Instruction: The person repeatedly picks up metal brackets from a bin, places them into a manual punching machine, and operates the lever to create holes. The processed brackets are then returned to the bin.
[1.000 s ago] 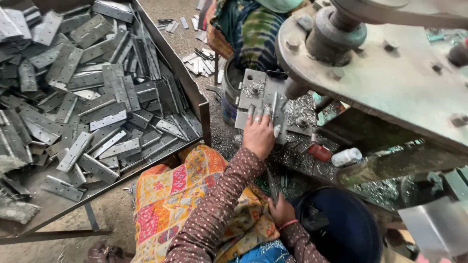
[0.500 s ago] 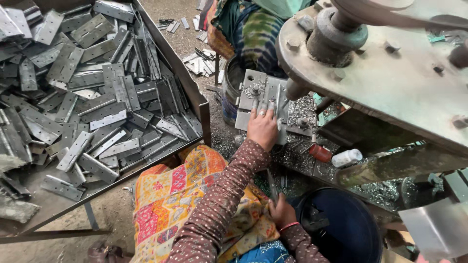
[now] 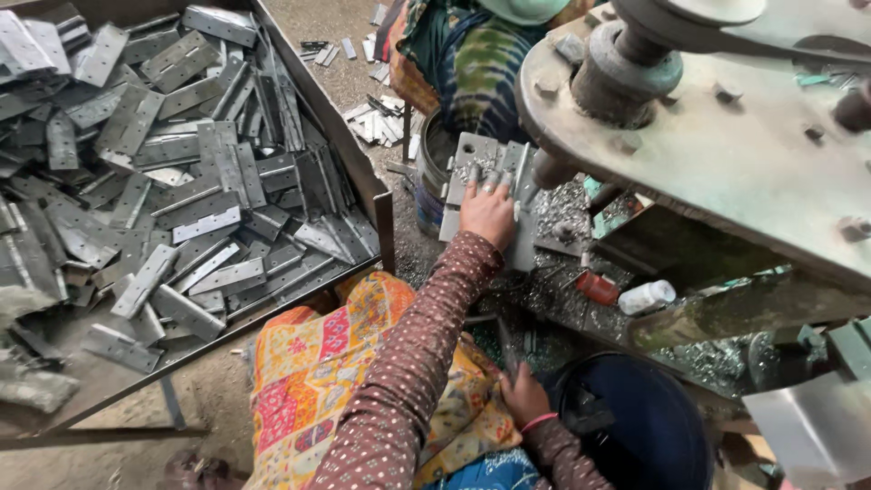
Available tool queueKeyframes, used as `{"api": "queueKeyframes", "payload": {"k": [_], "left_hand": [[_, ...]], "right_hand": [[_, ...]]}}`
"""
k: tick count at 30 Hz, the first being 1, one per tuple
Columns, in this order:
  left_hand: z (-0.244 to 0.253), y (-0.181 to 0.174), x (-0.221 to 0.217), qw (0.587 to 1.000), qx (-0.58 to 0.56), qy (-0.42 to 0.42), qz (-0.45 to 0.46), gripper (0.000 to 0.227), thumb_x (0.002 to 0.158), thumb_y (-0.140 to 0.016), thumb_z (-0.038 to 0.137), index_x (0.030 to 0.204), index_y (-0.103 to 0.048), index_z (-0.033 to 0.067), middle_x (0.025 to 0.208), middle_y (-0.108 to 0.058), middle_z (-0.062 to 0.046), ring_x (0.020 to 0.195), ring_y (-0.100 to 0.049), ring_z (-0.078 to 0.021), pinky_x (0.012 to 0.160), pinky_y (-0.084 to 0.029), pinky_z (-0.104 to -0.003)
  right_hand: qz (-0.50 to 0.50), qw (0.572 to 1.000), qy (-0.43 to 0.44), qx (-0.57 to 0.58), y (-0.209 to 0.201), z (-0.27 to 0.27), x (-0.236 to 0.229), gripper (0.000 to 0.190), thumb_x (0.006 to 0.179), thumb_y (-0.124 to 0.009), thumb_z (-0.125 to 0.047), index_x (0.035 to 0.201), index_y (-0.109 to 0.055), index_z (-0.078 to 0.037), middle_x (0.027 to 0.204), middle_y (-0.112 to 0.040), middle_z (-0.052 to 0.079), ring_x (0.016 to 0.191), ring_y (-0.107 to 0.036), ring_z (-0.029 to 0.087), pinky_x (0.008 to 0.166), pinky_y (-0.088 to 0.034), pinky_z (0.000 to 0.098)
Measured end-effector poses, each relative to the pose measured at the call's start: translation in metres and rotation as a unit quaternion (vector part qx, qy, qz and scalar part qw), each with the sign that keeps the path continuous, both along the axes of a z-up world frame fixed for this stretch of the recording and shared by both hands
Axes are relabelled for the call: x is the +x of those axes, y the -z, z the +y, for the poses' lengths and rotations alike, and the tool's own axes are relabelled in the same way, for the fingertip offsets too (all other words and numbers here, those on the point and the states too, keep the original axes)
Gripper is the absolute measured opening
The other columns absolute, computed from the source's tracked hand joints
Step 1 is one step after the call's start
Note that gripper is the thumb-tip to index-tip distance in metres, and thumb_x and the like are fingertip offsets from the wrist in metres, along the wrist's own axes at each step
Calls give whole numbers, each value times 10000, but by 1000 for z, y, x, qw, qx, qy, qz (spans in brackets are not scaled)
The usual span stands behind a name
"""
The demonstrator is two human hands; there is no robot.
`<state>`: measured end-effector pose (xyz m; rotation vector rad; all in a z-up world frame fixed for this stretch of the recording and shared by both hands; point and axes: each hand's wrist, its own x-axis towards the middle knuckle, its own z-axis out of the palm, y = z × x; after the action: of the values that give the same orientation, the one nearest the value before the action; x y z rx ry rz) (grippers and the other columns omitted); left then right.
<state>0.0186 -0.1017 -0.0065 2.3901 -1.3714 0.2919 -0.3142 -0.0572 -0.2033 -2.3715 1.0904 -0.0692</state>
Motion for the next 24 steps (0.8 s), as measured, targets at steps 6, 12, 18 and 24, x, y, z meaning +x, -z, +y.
{"api": "queueKeyframes", "payload": {"k": [6, 12, 18, 24], "left_hand": [[56, -29, -55, 998, -28, 42, -42, 260, 938, -561, 223, 967, -785, 92, 1408, -596, -148, 1392, -460, -302, 1222, -174, -558], [132, -33, -108, 990, -13, 39, -134, 454, 850, -583, 247, 1245, -683, 48, 1362, -614, -127, 1397, -495, -284, 1202, -218, -617], [137, -27, -101, 969, -195, 121, -96, 197, 957, -588, 153, 1119, -644, 56, 1258, -643, -88, 1232, -625, -273, 1104, -389, -622], [79, -44, -86, 956, -266, 121, -33, 134, 1066, -597, 153, 987, -597, 45, 1113, -652, -96, 705, -605, -129, 855, -593, -426]], "right_hand": [[25, 996, -20, 85, -77, -34, 1, 471, 829, -739, -445, 1012, -592, -36, 865, -721, 242, 859, -712, 433, 727, -551, 483], [111, 990, -28, 83, -120, -29, 24, 495, 864, -740, -477, 986, -600, -18, 858, -716, 230, 841, -708, 422, 760, -542, 482], [13, 996, -32, 82, -122, -26, 20, 432, 801, -767, -419, 958, -601, -53, 808, -721, 183, 804, -696, 418, 726, -546, 489], [53, 988, -17, 142, -126, -23, 20, 363, 841, -739, -384, 920, -608, -54, 791, -720, 168, 760, -722, 374, 713, -549, 470]]}}
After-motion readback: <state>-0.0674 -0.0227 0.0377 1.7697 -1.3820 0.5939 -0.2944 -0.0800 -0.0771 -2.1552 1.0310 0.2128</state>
